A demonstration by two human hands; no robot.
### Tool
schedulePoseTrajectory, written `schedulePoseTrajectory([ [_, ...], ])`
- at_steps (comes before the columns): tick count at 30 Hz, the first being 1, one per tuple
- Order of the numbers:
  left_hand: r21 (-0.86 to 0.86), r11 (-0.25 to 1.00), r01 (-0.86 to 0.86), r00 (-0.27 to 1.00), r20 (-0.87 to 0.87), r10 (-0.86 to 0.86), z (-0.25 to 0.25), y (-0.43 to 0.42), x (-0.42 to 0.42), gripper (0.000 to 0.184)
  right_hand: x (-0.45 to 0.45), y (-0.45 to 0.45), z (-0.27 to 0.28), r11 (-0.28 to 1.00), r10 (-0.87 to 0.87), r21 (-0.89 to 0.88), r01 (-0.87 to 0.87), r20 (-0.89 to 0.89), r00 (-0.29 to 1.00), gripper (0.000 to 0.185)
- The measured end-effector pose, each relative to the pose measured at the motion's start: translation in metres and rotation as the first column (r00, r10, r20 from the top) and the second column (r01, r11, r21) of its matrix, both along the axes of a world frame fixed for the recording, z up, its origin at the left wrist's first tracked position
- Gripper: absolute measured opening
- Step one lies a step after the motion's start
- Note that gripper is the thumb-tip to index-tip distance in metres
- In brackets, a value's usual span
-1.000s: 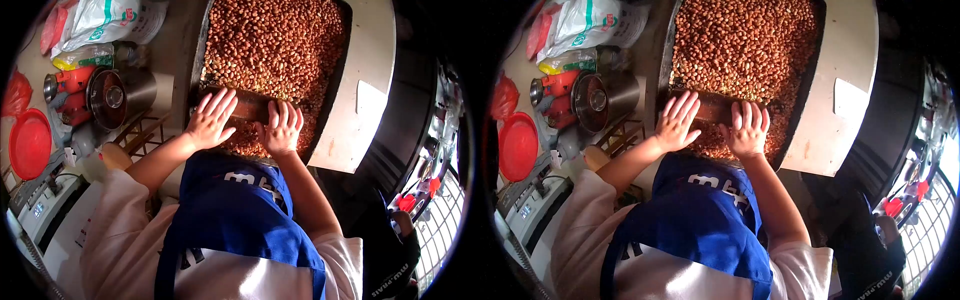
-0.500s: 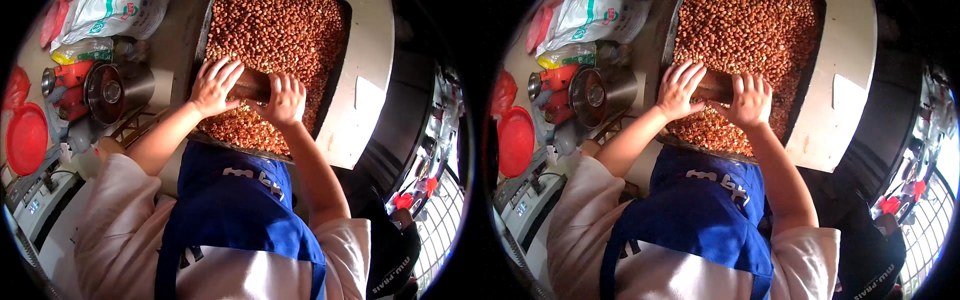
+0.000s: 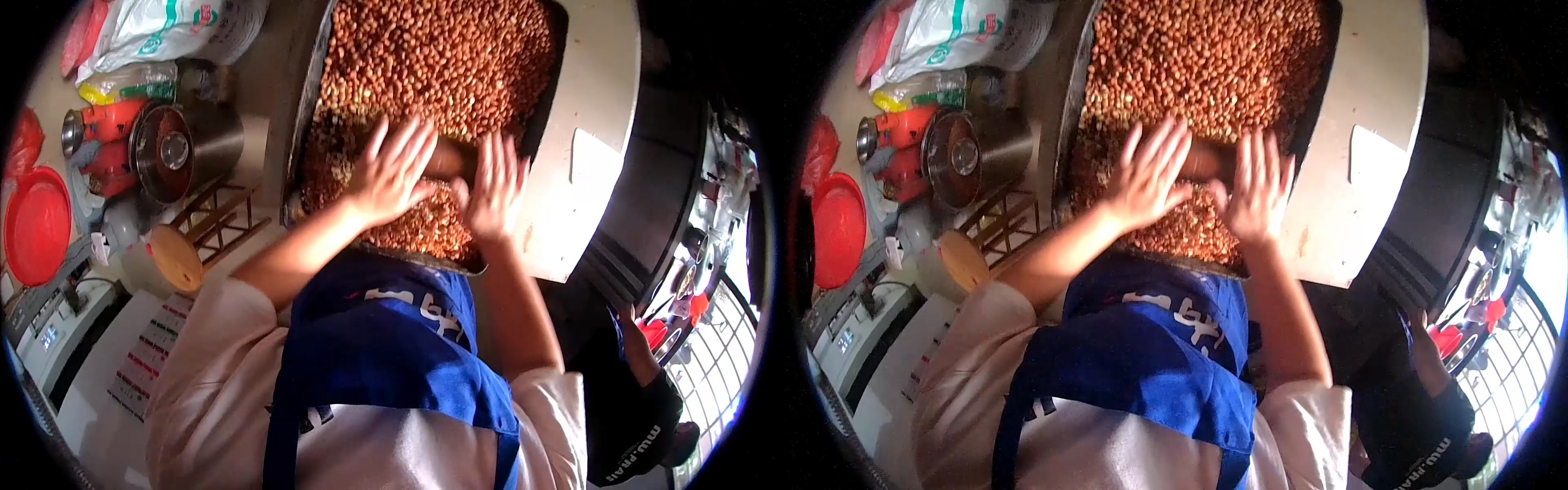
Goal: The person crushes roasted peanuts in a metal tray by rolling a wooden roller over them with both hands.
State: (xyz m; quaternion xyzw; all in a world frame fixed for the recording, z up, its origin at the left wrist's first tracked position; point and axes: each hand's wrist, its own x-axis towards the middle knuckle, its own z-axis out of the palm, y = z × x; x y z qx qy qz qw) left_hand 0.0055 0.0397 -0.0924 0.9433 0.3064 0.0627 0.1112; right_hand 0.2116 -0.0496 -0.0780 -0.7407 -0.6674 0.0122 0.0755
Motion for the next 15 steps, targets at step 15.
schedulePoseTrajectory([
  [15, -0.072, 0.997, -0.032, 0.998, -0.053, 0.028, 0.008, 0.016, 0.022, 0.090, 0.037, 0.029, -0.007, 0.998, 0.035, 0.055, -0.028, -0.135, 0.990, 0.076],
])
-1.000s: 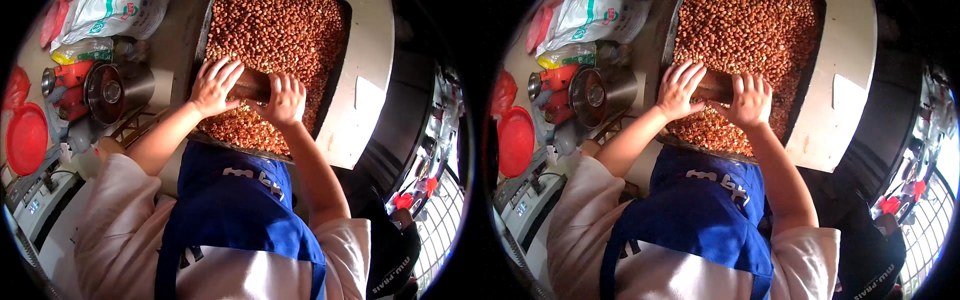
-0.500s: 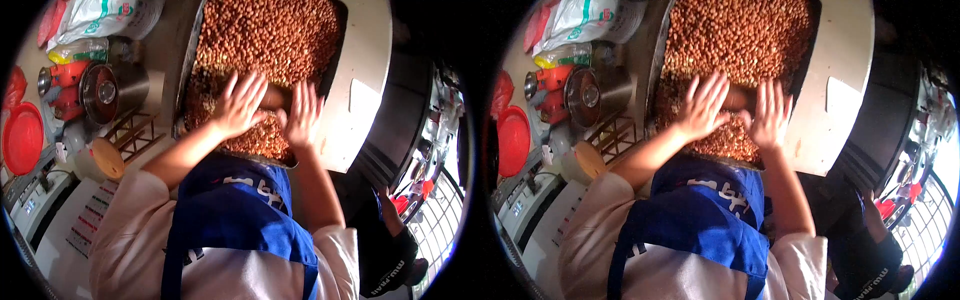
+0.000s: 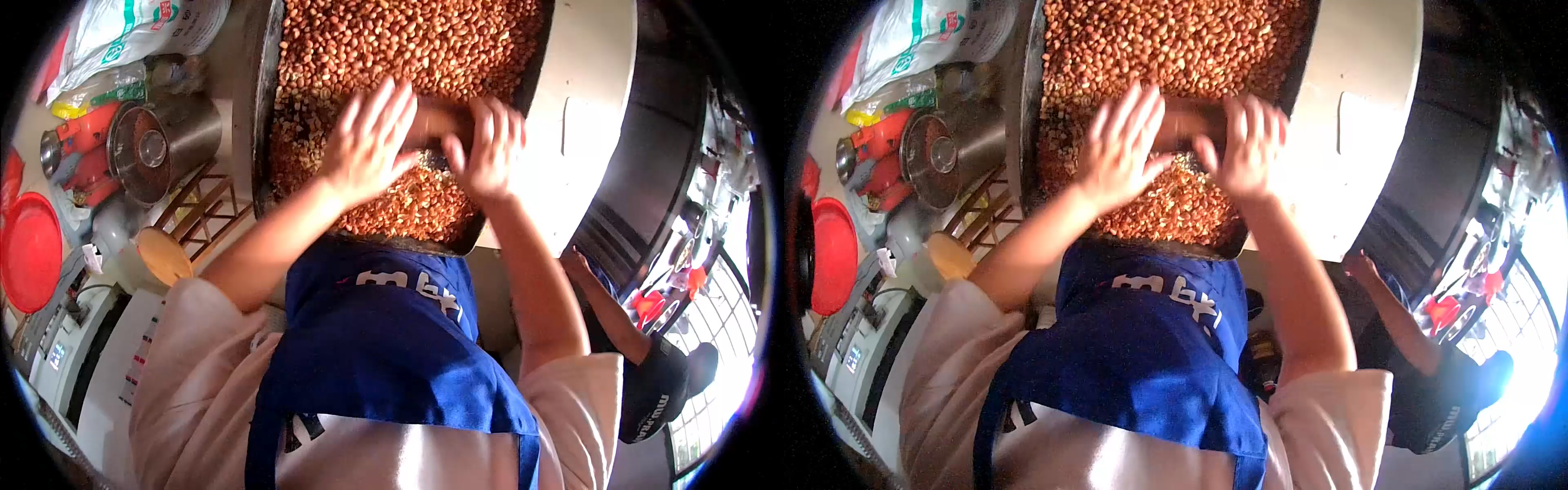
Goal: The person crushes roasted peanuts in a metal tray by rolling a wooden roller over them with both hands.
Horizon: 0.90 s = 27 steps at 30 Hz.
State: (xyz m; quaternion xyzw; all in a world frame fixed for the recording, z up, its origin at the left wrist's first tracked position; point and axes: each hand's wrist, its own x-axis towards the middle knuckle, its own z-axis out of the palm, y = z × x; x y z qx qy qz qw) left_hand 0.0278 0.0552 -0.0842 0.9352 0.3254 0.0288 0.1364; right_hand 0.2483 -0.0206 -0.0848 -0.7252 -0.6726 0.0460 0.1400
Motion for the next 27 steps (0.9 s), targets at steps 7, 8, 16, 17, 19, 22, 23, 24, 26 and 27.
schedulePoseTrajectory([
  [7, 0.048, 0.995, -0.083, 0.996, -0.019, 0.084, -0.010, 0.047, 0.027, 0.080, 0.021, 0.055, -0.002, 0.965, -0.059, -0.259, 0.047, -0.040, 0.997, 0.073],
  [8, 0.107, 0.984, -0.142, 0.989, 0.054, 0.137, -0.014, 0.072, 0.040, 0.080, 0.039, 0.076, -0.041, 0.977, -0.027, 0.214, -0.011, 0.177, 0.984, 0.075],
  [16, 0.170, 0.980, -0.102, 0.994, -0.027, 0.108, 0.000, 0.055, 0.036, 0.098, 0.039, 0.061, -0.041, 0.981, 0.021, 0.191, -0.036, 0.079, 0.997, 0.069],
  [17, 0.118, 0.992, -0.037, 0.999, 0.021, 0.034, -0.004, 0.032, 0.025, 0.091, 0.026, 0.037, -0.009, 0.997, 0.038, -0.061, -0.040, -0.033, 0.999, 0.074],
  [19, 0.109, 0.991, 0.073, 0.995, -0.082, -0.064, 0.002, -0.001, 0.005, 0.079, 0.011, 0.003, 0.010, 0.989, 0.116, 0.089, -0.119, 0.040, 0.992, 0.086],
  [22, 0.265, 0.964, -0.018, 1.000, 0.027, 0.011, -0.015, 0.011, 0.017, 0.084, 0.007, 0.007, 0.013, 0.995, 0.077, -0.060, -0.075, 0.048, 0.996, 0.090],
  [23, 0.136, 0.990, -0.036, 0.997, -0.063, 0.044, -0.012, 0.024, 0.024, 0.084, 0.014, 0.018, 0.004, 0.991, 0.089, -0.105, -0.084, 0.045, 0.995, 0.094],
  [24, 0.002, 1.000, -0.029, 0.991, -0.127, 0.029, 0.004, 0.037, 0.028, 0.085, 0.015, 0.031, 0.010, 0.980, 0.067, -0.188, -0.067, -0.010, 0.998, 0.092],
  [26, -0.045, 0.999, -0.031, 0.978, -0.209, 0.021, 0.021, 0.050, 0.014, 0.091, -0.004, 0.051, 0.034, 0.967, 0.118, -0.234, -0.105, 0.042, 0.992, 0.087],
  [27, -0.057, 0.998, -0.017, 0.985, -0.172, 0.006, 0.022, 0.055, -0.001, 0.094, -0.017, 0.051, 0.040, 0.972, 0.136, -0.199, -0.127, 0.035, 0.990, 0.085],
])
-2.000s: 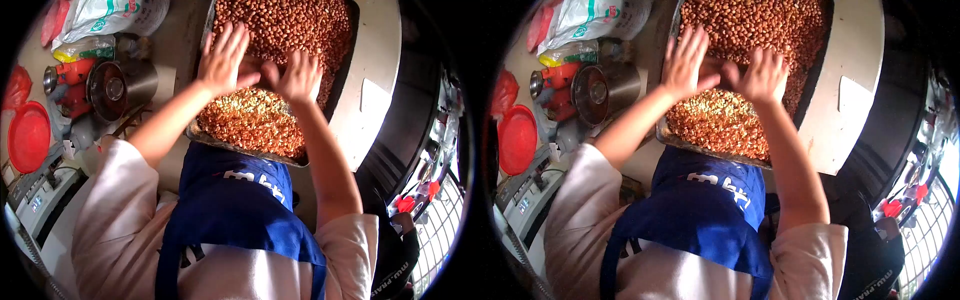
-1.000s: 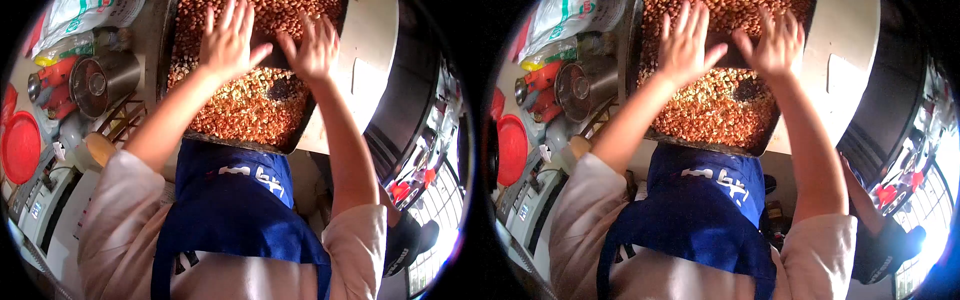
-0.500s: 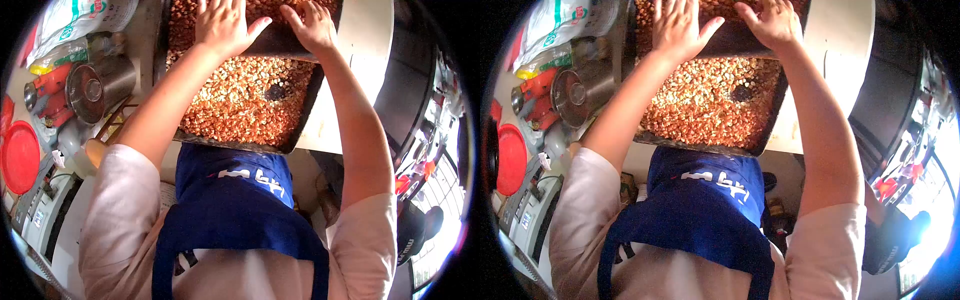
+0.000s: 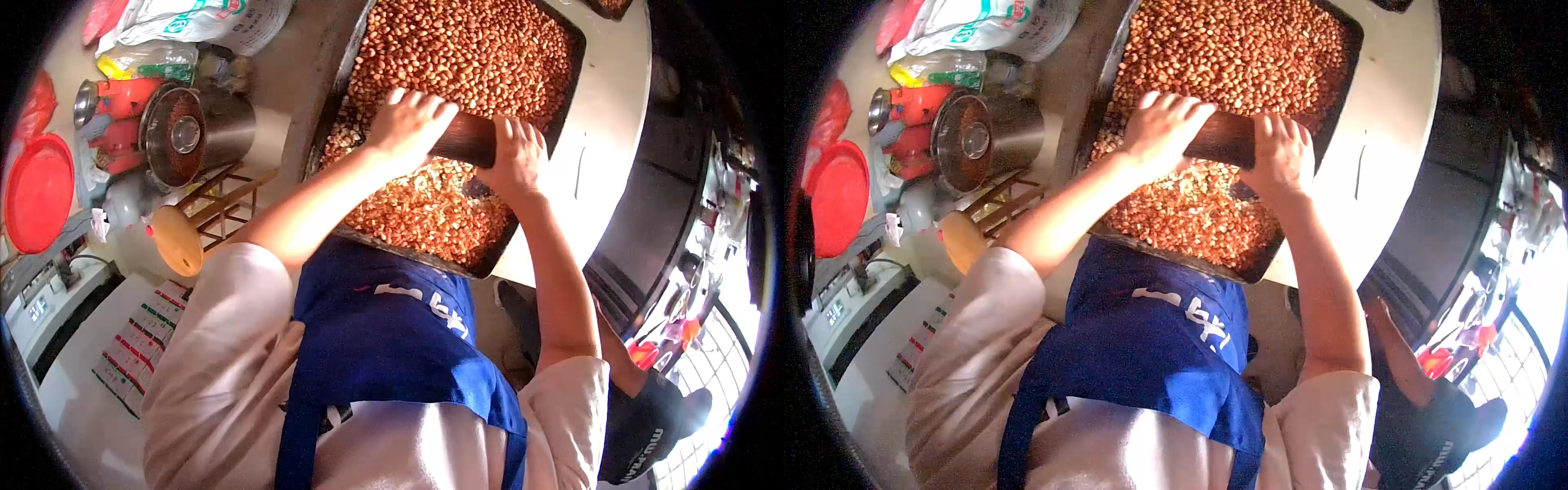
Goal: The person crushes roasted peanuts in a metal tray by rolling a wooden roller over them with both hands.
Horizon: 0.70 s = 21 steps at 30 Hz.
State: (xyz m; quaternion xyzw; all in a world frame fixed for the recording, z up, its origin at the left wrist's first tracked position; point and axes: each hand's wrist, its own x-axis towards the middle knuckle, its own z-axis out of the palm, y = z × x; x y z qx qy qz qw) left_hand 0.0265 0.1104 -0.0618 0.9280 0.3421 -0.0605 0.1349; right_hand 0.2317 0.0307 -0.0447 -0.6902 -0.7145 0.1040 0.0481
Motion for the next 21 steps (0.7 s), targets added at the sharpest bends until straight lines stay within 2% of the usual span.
schedulePoseTrajectory([
  [1, 0.005, 1.000, -0.020, 0.999, 0.044, 0.020, 0.003, 0.000, -0.020, 0.095, -0.019, 0.002, 0.002, 0.995, -0.026, -0.096, 0.036, 0.107, 0.994, 0.083],
  [2, 0.009, 0.999, -0.038, 0.995, 0.092, 0.037, 0.006, -0.001, -0.040, 0.097, -0.040, 0.006, 0.019, 0.971, -0.015, -0.234, 0.042, 0.117, 0.993, 0.084],
  [4, 0.108, 0.990, -0.093, 0.985, 0.155, 0.076, 0.001, -0.012, -0.080, 0.100, -0.069, -0.014, -0.011, 1.000, 0.005, 0.017, -0.006, 0.096, 0.995, 0.086],
  [6, 0.084, 0.981, -0.177, 0.967, 0.199, 0.158, -0.013, -0.019, -0.103, 0.094, -0.095, -0.033, -0.030, 0.992, -0.028, 0.122, 0.032, -0.035, 0.999, 0.084],
  [7, 0.083, 0.984, -0.157, 0.956, 0.263, 0.130, -0.017, -0.011, -0.101, 0.094, -0.100, -0.034, -0.035, 0.988, -0.042, 0.147, 0.050, -0.058, 0.997, 0.088],
  [8, 0.080, 0.987, -0.138, 0.942, 0.320, 0.105, -0.023, -0.001, -0.100, 0.094, -0.093, -0.026, -0.044, 0.989, -0.070, 0.127, 0.074, -0.036, 0.997, 0.081],
  [10, 0.252, 0.956, -0.153, 0.960, 0.269, 0.082, -0.031, 0.052, -0.070, 0.094, -0.068, 0.029, -0.045, 0.977, -0.137, 0.181, 0.113, 0.126, 0.982, 0.080],
  [12, 0.302, 0.925, -0.233, 0.914, 0.392, 0.102, -0.034, 0.113, -0.037, 0.097, -0.042, 0.082, -0.042, 0.913, -0.210, 0.367, 0.179, 0.046, 0.977, 0.084],
  [14, 0.286, 0.917, -0.278, 0.931, 0.314, 0.184, -0.019, 0.143, -0.019, 0.089, -0.036, 0.111, -0.004, 0.879, -0.256, 0.419, 0.227, 0.014, 0.967, 0.074],
  [16, 0.221, 0.920, -0.325, 0.918, 0.308, 0.251, -0.027, 0.145, -0.020, 0.086, -0.036, 0.119, -0.008, 0.851, -0.278, 0.453, 0.267, -0.045, 0.960, 0.073],
  [17, 0.243, 0.935, -0.258, 0.924, 0.344, 0.165, -0.036, 0.133, -0.028, 0.092, -0.032, 0.116, -0.038, 0.817, -0.233, 0.530, 0.227, -0.058, 0.971, 0.086],
  [18, 0.273, 0.943, -0.191, 0.921, 0.383, 0.075, -0.046, 0.118, -0.038, 0.099, -0.043, 0.096, -0.043, 0.877, -0.304, 0.398, 0.270, 0.021, 0.953, 0.086],
  [19, 0.231, 0.963, -0.138, 0.926, 0.376, 0.043, -0.040, 0.094, -0.048, 0.098, -0.055, 0.075, -0.037, 0.949, -0.258, 0.212, 0.233, 0.098, 0.961, 0.085],
  [20, 0.192, 0.978, -0.081, 0.964, 0.266, 0.028, -0.036, 0.066, -0.066, 0.097, -0.066, 0.049, -0.030, 0.980, -0.196, 0.011, 0.197, 0.164, 0.967, 0.085],
  [21, 0.165, 0.983, -0.077, 0.947, 0.320, 0.021, -0.040, 0.035, -0.082, 0.094, -0.074, 0.020, -0.030, 0.985, -0.169, 0.032, 0.167, 0.043, 0.985, 0.084],
])
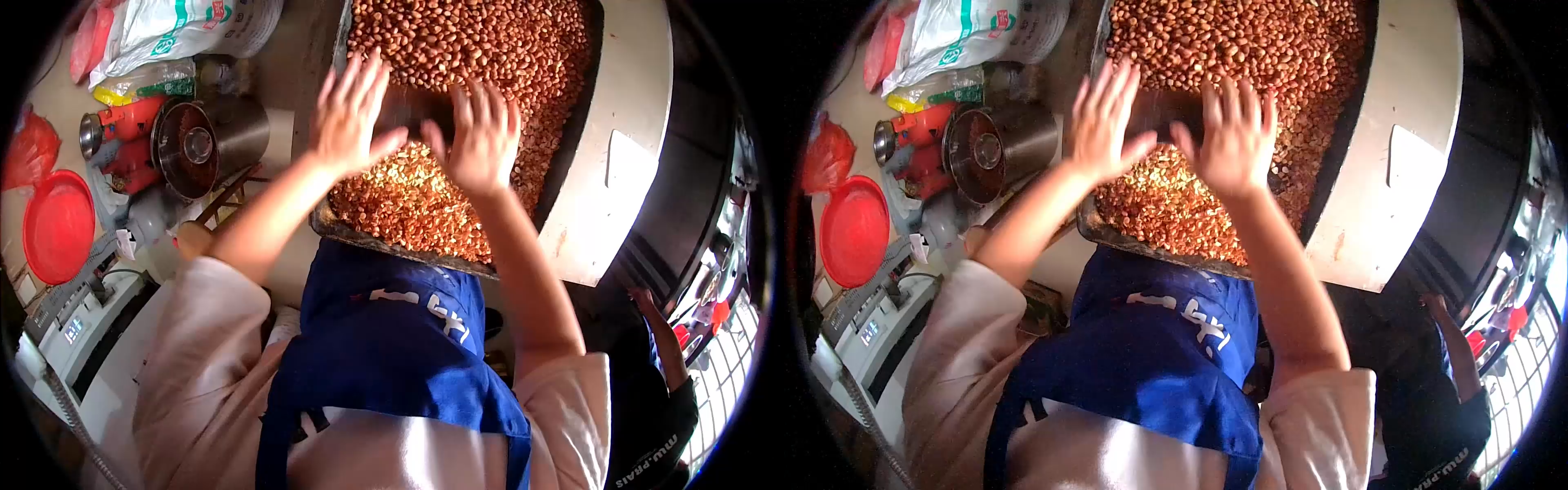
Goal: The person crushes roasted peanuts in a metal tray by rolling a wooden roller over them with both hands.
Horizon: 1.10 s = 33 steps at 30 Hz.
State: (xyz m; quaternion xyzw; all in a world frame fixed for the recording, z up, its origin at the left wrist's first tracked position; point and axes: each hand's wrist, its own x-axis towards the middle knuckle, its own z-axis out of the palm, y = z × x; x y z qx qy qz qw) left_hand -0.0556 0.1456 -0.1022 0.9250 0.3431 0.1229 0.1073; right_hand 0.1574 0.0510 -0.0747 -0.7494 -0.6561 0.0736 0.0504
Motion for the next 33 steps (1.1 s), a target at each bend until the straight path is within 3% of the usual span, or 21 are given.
schedulePoseTrajectory([
  [1, -0.017, 1.000, -0.020, 1.000, 0.004, 0.020, 0.005, -0.033, -0.014, 0.091, -0.009, -0.030, -0.003, 0.999, 0.026, 0.044, -0.021, -0.114, 0.993, 0.083],
  [3, -0.059, 0.996, 0.064, 0.996, -0.056, -0.068, 0.003, -0.083, -0.047, 0.086, -0.019, -0.087, -0.012, 0.989, 0.114, 0.106, -0.101, -0.123, 0.986, 0.081],
  [5, -0.016, 0.992, 0.125, 0.977, -0.175, -0.126, 0.011, -0.108, -0.065, 0.084, -0.032, -0.119, -0.030, 0.967, 0.132, 0.220, -0.130, 0.006, 0.991, 0.079],
  [6, -0.035, 0.991, 0.127, 0.982, -0.137, -0.131, 0.011, -0.101, -0.063, 0.084, -0.031, -0.117, -0.035, 0.953, 0.126, 0.273, -0.127, 0.021, 0.992, 0.077],
  [8, -0.020, 0.997, 0.072, 0.997, 0.031, -0.071, 0.000, -0.074, -0.042, 0.083, -0.018, -0.070, -0.022, 0.991, 0.079, 0.106, -0.086, 0.069, 0.994, 0.069],
  [9, 0.012, 1.000, 0.003, 1.000, 0.011, -0.003, -0.001, -0.050, -0.024, 0.083, -0.010, -0.032, -0.010, 0.998, 0.055, -0.030, -0.052, 0.092, 0.994, 0.069],
  [11, -0.088, 0.996, -0.014, 0.998, 0.063, 0.020, -0.002, 0.018, 0.006, 0.087, 0.011, 0.037, -0.012, 0.995, 0.024, 0.092, -0.040, 0.167, 0.986, 0.072],
  [13, -0.020, 0.997, -0.071, 0.991, 0.112, 0.073, -0.013, 0.070, 0.028, 0.095, 0.032, 0.089, 0.005, 0.999, -0.046, 0.012, 0.046, 0.011, 0.999, 0.076],
  [15, -0.054, 0.981, -0.184, 0.980, 0.064, 0.188, 0.009, 0.079, 0.040, 0.085, 0.039, 0.108, -0.003, 0.944, -0.052, 0.329, 0.000, 0.150, 0.987, 0.072],
  [16, 0.014, 0.989, -0.146, 0.981, 0.134, 0.143, 0.001, 0.072, 0.037, 0.094, 0.035, 0.102, 0.000, 0.940, -0.079, 0.340, 0.037, 0.111, 0.991, 0.071],
  [17, 0.087, 0.989, -0.118, 0.975, 0.202, 0.098, -0.009, 0.063, 0.032, 0.103, 0.030, 0.087, 0.005, 0.994, -0.107, 0.051, 0.101, 0.118, 0.987, 0.081],
  [19, 0.025, 1.000, -0.019, 0.999, 0.029, 0.019, -0.016, 0.018, 0.011, 0.111, 0.010, 0.040, 0.006, 0.995, -0.033, -0.087, 0.043, 0.116, 0.993, 0.081],
  [21, 0.038, 0.999, 0.035, 0.996, -0.079, -0.032, -0.009, -0.022, -0.011, 0.106, -0.001, -0.005, 0.008, 0.992, 0.093, 0.067, -0.104, 0.155, 0.984, 0.090],
  [23, 0.007, 0.998, 0.070, 0.978, -0.197, -0.067, 0.007, -0.027, -0.016, 0.103, 0.003, -0.017, 0.006, 0.979, 0.178, 0.086, -0.183, 0.059, 0.982, 0.093],
  [25, -0.105, 0.994, -0.002, 0.988, -0.154, -0.014, 0.014, -0.012, -0.003, 0.097, -0.002, -0.001, 0.028, 0.965, 0.084, -0.248, -0.086, -0.018, 0.996, 0.090],
  [27, -0.133, 0.991, 0.016, 0.979, -0.199, -0.043, 0.026, -0.010, -0.002, 0.095, -0.007, -0.004, 0.029, 0.972, 0.110, -0.210, -0.100, 0.033, 0.993, 0.090],
  [29, -0.117, 0.993, 0.031, 0.989, -0.142, -0.047, 0.028, -0.030, -0.018, 0.098, -0.015, -0.033, 0.022, 0.995, 0.099, -0.016, -0.098, 0.047, 0.994, 0.090],
  [31, 0.069, 0.996, 0.050, 0.993, -0.107, -0.043, 0.012, -0.066, -0.038, 0.096, -0.029, -0.070, 0.019, 0.994, 0.069, 0.085, -0.067, -0.021, 0.997, 0.094],
  [33, 0.233, 0.969, 0.085, 0.991, -0.118, -0.058, 0.004, -0.100, -0.054, 0.062, -0.045, -0.107, 0.000, 0.994, 0.043, 0.101, -0.051, 0.079, 0.996, 0.085],
])
